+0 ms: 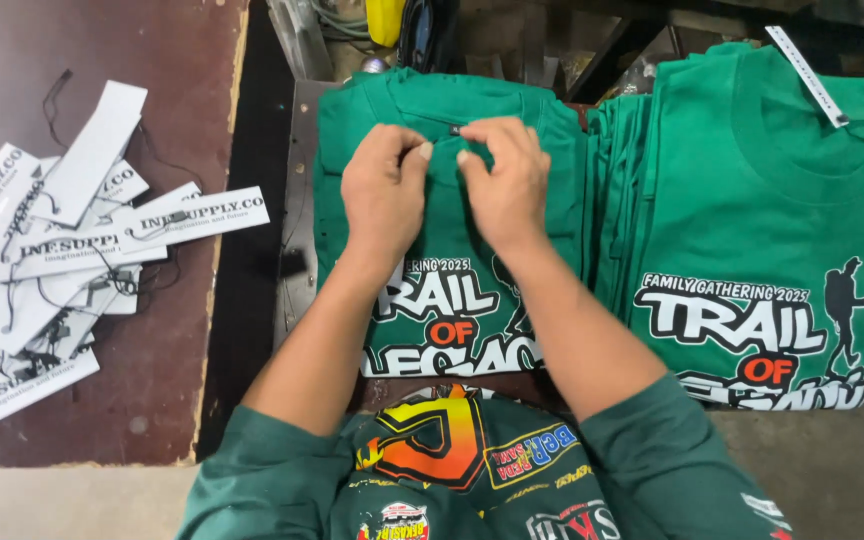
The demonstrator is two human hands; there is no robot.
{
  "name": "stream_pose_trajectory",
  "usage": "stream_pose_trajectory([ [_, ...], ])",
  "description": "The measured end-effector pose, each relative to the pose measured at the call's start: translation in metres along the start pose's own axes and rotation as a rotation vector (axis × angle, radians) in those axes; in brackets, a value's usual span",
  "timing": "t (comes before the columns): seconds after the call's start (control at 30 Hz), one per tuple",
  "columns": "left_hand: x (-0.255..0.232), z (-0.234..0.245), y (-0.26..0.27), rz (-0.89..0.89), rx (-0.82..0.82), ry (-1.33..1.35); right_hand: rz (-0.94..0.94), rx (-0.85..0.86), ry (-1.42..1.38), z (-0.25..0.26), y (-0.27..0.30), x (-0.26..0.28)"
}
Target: The person attaches white tags to a stack of green t-shirts by threading a black string through the collar and tying it. They then fold the t-shirts and place them on a pile.
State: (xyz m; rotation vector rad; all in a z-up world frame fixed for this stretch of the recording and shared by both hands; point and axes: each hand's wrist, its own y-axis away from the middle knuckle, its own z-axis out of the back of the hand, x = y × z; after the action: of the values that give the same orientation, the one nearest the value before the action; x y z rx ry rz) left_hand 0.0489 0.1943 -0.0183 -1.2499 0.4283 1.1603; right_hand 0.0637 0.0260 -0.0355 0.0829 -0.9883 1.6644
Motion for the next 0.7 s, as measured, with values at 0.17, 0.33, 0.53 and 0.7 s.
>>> stream_pose_trajectory([
  [0.17,0.035,-0.031,-0.027,-0.023,0.051,-0.012,0.210,0.119,-0.022,-0.014,-0.032,-0.035],
  [0.33,0.046,-0.039,-0.025,0.011,0.080,-0.013,0.235,0.104,-0.054,-0.022,-0.036,-0.048],
  [0.53,0.045,-0.039,-0.024,-0.059,0.072,-0.079,0.287,0.071,0.053,-0.018,-0.042,-0.030],
  [0.7,0.045,-0.038,-0.021,-0.117,0.018,-0.003,0.225,0.062,0.101,-0.028,-0.038,-0.040],
])
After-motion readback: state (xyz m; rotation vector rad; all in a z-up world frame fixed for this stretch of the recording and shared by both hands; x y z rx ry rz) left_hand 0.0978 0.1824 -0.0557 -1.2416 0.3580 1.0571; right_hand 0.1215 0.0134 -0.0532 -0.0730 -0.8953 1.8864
